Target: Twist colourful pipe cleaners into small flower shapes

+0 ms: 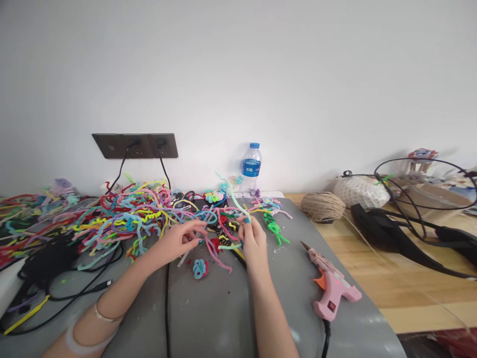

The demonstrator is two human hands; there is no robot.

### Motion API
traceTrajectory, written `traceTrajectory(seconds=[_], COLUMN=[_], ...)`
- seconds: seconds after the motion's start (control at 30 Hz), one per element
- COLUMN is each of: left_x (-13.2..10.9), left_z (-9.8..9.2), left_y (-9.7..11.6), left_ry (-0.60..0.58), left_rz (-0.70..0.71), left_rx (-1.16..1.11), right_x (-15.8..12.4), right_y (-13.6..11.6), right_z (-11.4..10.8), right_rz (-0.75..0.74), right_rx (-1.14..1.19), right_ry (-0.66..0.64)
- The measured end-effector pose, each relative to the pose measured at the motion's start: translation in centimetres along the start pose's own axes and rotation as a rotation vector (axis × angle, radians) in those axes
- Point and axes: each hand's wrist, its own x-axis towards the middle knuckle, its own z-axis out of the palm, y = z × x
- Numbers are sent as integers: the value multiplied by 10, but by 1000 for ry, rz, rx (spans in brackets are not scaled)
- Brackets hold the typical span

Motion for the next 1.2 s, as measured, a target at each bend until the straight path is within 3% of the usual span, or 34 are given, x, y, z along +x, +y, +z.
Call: traceTrajectory(seconds=[0.13,0.2,0.37,0.5,0.63,0.73,0.8,0.97,1.2], left_x=[-4,-6,-3,-1,0,1,1,-2,0], left_z=[6,7,5,5,7,7,6,2,-10], left_y=[1,-1,-8,-11,-17,-21,-19,-11,-15], left_ry=[-64,-77,-105,-97,-96,-93,-91,-94,-7], left_rz=[57,89,96,111,108,100,87,56,64], left_rx=[229,290,312,295,303,332,371,491,517], right_x=[0,-1,-5,-11,-16,-15,-13,-13,-16], right_y=[9,9,-9,-44,-81,-86,-78,-45,-23], right_z=[-2,0,-3,-19,-39,-48,-49,-35,-20], right_rz=[131,110,-171,-470,-506,-501,-464,-135,-42], right_rx=[148,224,327,419,425,392,336,108,-91], right_ry=[17,95,350,475,466,455,415,167,-2])
